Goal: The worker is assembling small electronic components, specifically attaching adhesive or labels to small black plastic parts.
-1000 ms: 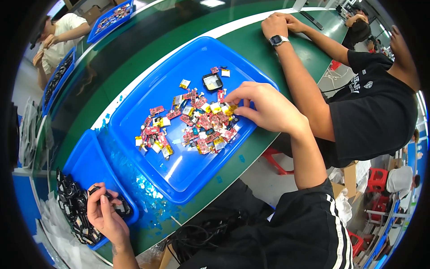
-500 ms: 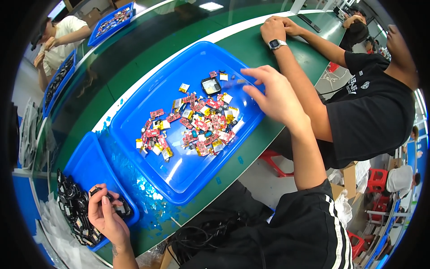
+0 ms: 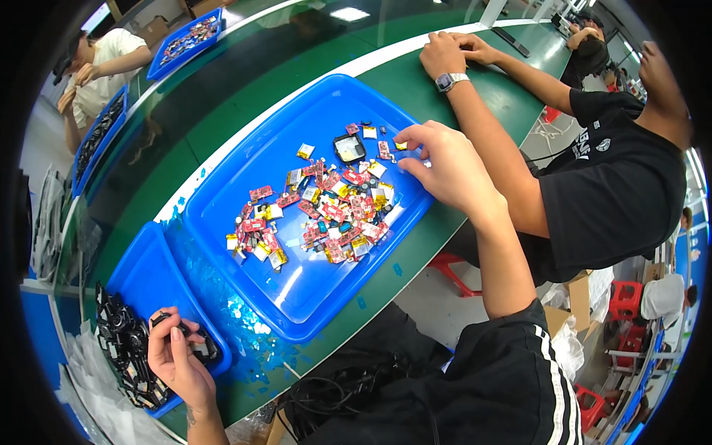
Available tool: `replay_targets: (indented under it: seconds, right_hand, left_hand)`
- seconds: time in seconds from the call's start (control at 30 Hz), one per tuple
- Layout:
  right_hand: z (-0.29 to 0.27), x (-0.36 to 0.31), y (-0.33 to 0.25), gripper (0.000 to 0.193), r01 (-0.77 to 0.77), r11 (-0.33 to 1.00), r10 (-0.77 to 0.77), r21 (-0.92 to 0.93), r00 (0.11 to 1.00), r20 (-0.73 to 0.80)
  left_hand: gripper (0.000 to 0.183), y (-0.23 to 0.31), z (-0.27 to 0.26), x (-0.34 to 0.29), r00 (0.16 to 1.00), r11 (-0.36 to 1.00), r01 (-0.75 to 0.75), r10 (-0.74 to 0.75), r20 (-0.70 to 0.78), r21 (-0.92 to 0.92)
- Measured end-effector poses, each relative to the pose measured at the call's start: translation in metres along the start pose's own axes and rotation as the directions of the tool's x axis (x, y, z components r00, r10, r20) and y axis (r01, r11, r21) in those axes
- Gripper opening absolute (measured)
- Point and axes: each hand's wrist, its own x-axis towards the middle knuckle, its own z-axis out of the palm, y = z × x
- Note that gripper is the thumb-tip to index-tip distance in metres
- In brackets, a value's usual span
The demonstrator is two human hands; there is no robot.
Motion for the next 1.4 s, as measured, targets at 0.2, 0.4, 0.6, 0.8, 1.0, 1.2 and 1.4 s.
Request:
replay_targets:
  seconds: [0.2,0.4,0.6,0.8,1.0,1.2,1.4]
  right_hand:
    - [0.005,0.005,0.002,0.021,-0.008,0.996,0.008,-0.084,1.000,-0.004]
    - [0.005,0.003,-0.012,0.021,0.062,0.988,-0.076,0.139,0.992,0.099]
    - [0.010,0.012,0.000,0.021,-0.059,0.998,0.059,0.001,0.994,-0.092]
    - [0.022,0.040,0.010,0.020,0.040,0.940,-0.046,-0.340,0.999,-0.010]
    - [0.026,0.033,0.012,0.012,0.049,0.978,-0.063,-0.201,0.996,-0.061]
    - [0.007,0.023,-0.016,0.008,-0.094,0.830,0.109,0.549,0.994,0.005]
    - [-0.008,0.035,-0.066,0.015,0.004,0.648,-0.021,0.761,1.000,0.012]
  left_hand:
    - [0.017,0.001,0.001,0.001,1.000,1.000,-0.005,0.005,0.004,0.000]
    - [0.017,0.001,0.002,0.002,1.000,1.000,-0.011,0.011,0.010,0.000]
    - [0.017,0.001,0.001,0.001,1.000,1.000,-0.002,0.002,-0.008,0.013]
    - [0.016,0.003,0.001,-0.001,1.000,1.000,-0.010,0.010,-0.001,0.012]
    - [0.015,0.005,0.004,-0.001,1.000,1.000,0.017,-0.016,-0.017,0.020]
    - [0.014,0.002,0.009,0.009,1.000,1.000,0.011,-0.011,-0.005,0.014]
    - [0.010,0.018,-0.002,0.003,0.999,0.993,0.022,-0.017,-0.040,0.113]
